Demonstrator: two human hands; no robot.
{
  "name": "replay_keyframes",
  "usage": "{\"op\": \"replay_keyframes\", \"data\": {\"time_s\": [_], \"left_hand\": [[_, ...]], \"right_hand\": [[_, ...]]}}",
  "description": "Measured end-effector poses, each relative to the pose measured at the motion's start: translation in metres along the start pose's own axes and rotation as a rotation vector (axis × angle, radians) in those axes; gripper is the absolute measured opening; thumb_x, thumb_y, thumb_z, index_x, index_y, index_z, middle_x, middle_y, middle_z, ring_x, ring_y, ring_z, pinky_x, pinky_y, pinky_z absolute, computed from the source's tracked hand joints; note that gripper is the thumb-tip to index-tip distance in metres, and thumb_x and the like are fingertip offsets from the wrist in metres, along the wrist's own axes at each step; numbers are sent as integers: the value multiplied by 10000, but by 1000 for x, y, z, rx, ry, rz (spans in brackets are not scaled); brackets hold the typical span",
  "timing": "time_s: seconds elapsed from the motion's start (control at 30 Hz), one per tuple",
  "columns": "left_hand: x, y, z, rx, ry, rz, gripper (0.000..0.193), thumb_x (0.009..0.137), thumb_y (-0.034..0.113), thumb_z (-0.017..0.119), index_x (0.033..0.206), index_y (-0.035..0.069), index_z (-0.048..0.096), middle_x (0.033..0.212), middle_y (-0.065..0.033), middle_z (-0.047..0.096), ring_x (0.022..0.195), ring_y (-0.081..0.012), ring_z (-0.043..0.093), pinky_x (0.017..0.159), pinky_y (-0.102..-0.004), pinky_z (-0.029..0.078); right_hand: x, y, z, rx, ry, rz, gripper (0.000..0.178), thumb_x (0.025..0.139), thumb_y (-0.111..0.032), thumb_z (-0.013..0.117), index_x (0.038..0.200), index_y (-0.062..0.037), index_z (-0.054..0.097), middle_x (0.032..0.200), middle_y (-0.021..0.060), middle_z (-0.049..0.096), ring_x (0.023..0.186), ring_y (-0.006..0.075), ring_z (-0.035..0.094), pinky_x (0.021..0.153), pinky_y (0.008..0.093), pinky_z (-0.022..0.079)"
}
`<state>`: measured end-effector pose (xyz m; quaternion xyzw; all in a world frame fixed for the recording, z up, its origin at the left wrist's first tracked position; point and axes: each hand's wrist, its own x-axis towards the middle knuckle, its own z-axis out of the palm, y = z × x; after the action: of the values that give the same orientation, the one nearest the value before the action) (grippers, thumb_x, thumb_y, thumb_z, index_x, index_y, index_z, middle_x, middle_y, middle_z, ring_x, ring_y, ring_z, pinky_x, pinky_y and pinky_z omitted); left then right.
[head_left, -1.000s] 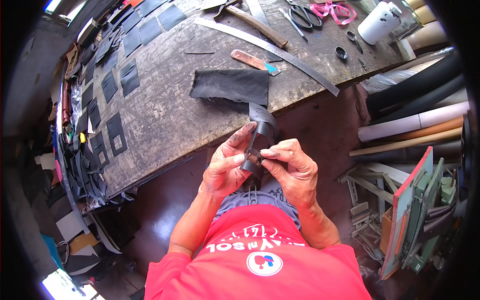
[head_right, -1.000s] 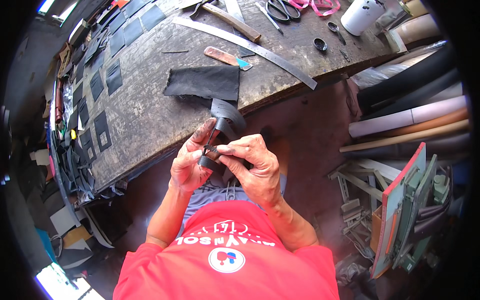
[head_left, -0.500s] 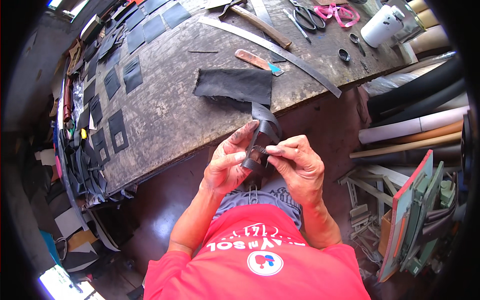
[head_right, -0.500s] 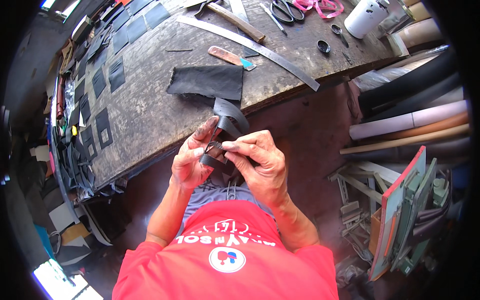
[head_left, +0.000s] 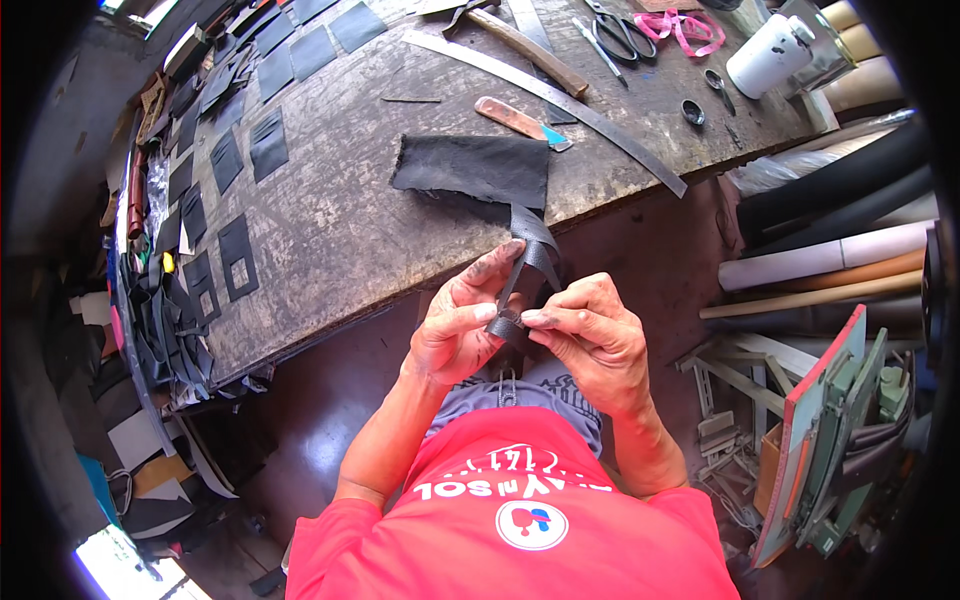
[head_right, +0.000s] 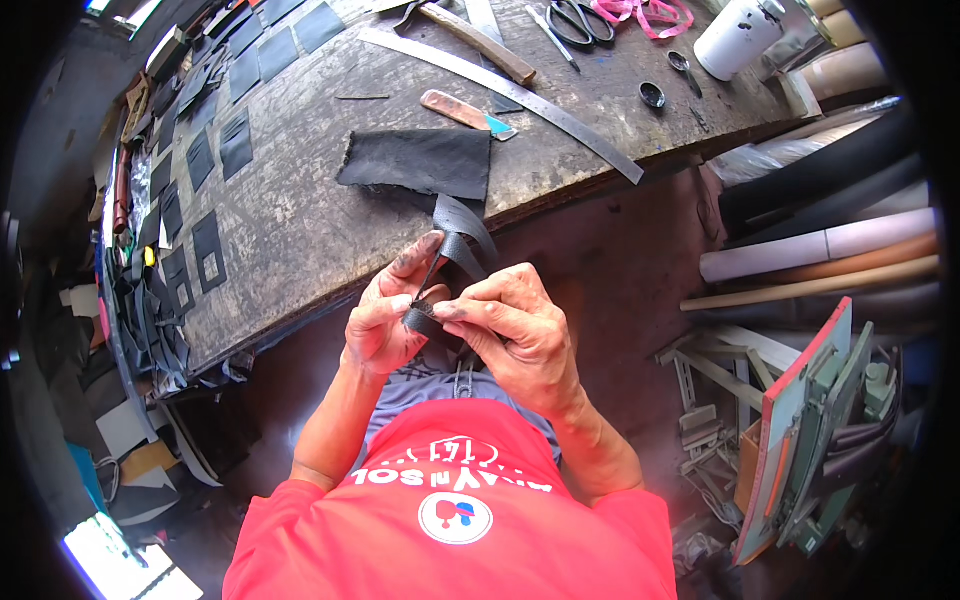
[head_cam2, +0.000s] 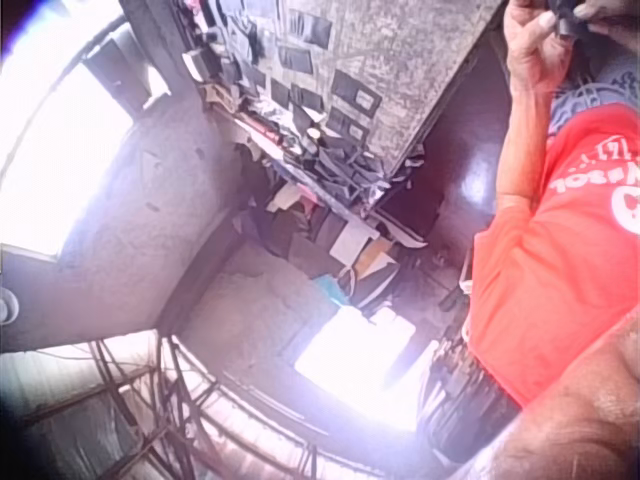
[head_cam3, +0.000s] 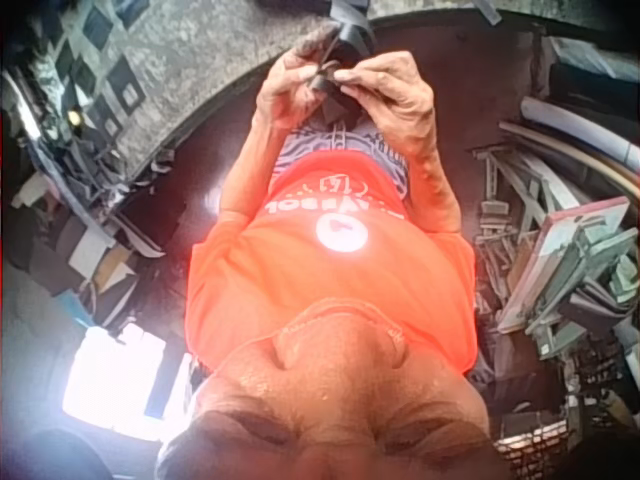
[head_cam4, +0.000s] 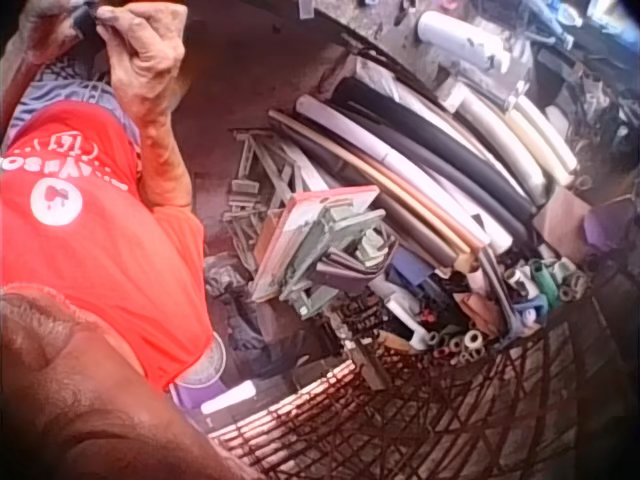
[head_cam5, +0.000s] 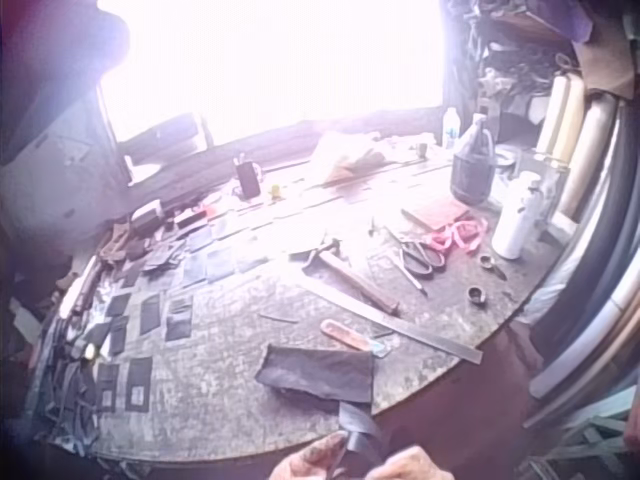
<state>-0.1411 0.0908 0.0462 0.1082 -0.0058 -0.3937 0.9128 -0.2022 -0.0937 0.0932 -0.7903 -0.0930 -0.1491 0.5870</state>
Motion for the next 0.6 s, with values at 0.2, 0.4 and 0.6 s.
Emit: {"op": "replay_keyframes", "data": {"time_s": [0.2,0.4,0.6], "left_hand": [[0,1,4,41,45,-4,684,845,-29,663,1486,4,428,1444,-153,504,1141,-207,623,994,-328,534],[-3,0,0,58,47,-6,688,844,-16,667,1488,2,425,1454,-160,500,1241,-253,591,1029,-350,517],[-3,1,10,97,113,-5,687,847,-3,665,1491,3,427,1444,-148,514,1178,-222,600,997,-322,509]], "right_hand": [[-2,-1,4,-21,125,114,284,756,44,799,1011,-79,776,899,37,691,865,188,611,727,299,513],[1,-6,5,-94,152,104,282,756,49,790,1011,-70,771,911,42,694,870,205,615,732,310,515],[-3,-9,5,-106,90,67,283,752,58,798,1005,-67,773,894,42,662,841,187,606,688,291,501]]}}
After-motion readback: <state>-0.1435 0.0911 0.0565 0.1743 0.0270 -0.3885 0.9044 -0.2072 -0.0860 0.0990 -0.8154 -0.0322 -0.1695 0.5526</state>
